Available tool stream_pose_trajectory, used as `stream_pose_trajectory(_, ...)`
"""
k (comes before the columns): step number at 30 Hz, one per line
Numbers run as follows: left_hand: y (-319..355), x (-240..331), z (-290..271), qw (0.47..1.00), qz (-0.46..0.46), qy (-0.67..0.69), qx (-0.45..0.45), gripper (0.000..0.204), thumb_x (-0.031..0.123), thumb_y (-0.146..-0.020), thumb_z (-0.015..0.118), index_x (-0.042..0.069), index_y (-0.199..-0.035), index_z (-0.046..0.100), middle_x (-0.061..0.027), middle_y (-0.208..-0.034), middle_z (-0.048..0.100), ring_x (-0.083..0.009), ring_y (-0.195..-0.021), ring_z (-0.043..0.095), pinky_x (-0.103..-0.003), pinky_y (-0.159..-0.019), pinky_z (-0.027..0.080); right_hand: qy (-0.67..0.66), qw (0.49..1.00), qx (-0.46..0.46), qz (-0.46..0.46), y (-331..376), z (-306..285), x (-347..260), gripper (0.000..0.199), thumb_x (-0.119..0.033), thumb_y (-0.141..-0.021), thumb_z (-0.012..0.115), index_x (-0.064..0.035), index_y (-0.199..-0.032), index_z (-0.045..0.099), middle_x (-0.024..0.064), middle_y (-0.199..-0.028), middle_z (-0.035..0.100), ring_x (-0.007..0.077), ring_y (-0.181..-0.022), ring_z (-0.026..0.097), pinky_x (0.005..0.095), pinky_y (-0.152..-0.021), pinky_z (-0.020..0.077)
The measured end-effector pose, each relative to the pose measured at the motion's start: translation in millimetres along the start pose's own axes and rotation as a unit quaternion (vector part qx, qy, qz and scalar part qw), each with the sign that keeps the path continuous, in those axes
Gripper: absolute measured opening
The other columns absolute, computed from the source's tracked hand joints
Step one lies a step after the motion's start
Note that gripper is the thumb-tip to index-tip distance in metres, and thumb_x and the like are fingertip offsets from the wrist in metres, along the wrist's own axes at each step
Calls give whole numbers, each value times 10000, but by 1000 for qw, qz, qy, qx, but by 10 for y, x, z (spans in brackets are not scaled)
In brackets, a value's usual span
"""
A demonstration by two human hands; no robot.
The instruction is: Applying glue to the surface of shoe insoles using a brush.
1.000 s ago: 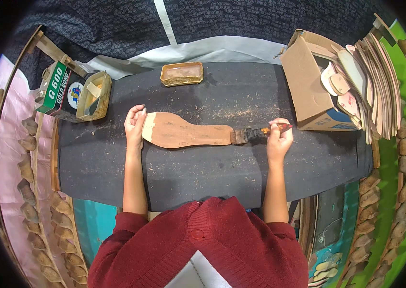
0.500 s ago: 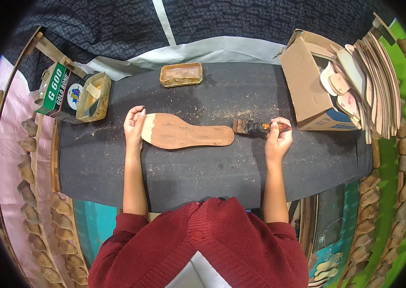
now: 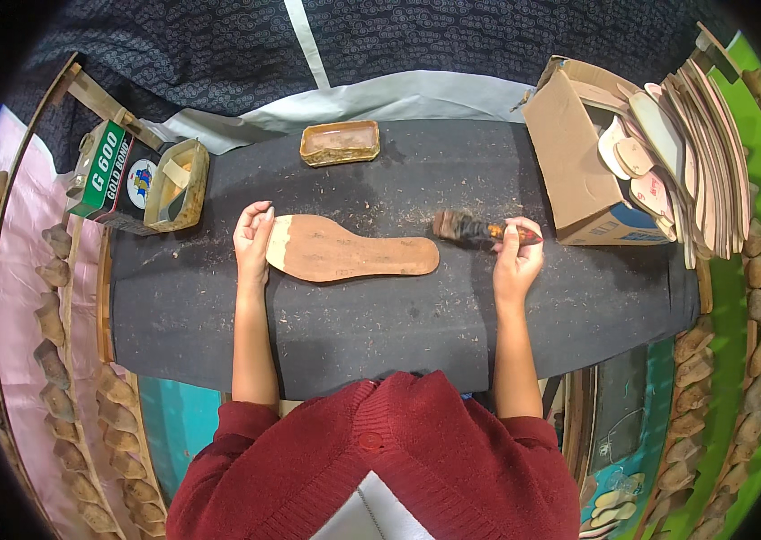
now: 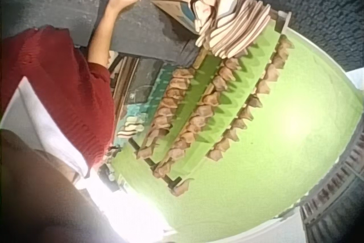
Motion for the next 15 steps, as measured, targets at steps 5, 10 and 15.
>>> stream_pose_trajectory(5, 3, 4, -2, 1000, 2, -1, -2, 182, 52, -786, 558, 28, -952, 488, 27, -715, 532, -9, -626, 467, -140, -563, 360, 12, 1000, 4, -28, -10, -29, -1, 66, -104, -821, 457, -57, -806, 502, -9, -727, 485, 22, -499, 390, 148, -414, 305)
stream_pose_trajectory(10, -1, -3, -10, 1000, 6, -2, 2, 182, 52, -785, 559, 28, -952, 490, 28, -720, 531, -8, -640, 466, -136, -573, 356, 6, 1000, 7, -19, -7, -64, -3, 69, -94, -818, 453, -51, -794, 500, -7, -707, 477, 19, -492, 377, 149, -411, 293)
stream_pose_trajectory(15, -1, -2, 3, 1000, 3, 4, -4, 181, 47, -787, 555, 27, -954, 490, 28, -724, 531, -8, -638, 465, -137, -574, 355, 31, 997, -4, -67, -39, -85, 23, 69, -101, -819, 462, -50, -794, 501, -9, -681, 475, 24, -483, 386, 149, -409, 304)
Point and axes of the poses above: each hand's wrist, its own y-axis away from the middle knuckle, its own z-axis out of the palm, x = y × z, the point moved 5 cm from there along -y, towards the middle knuckle
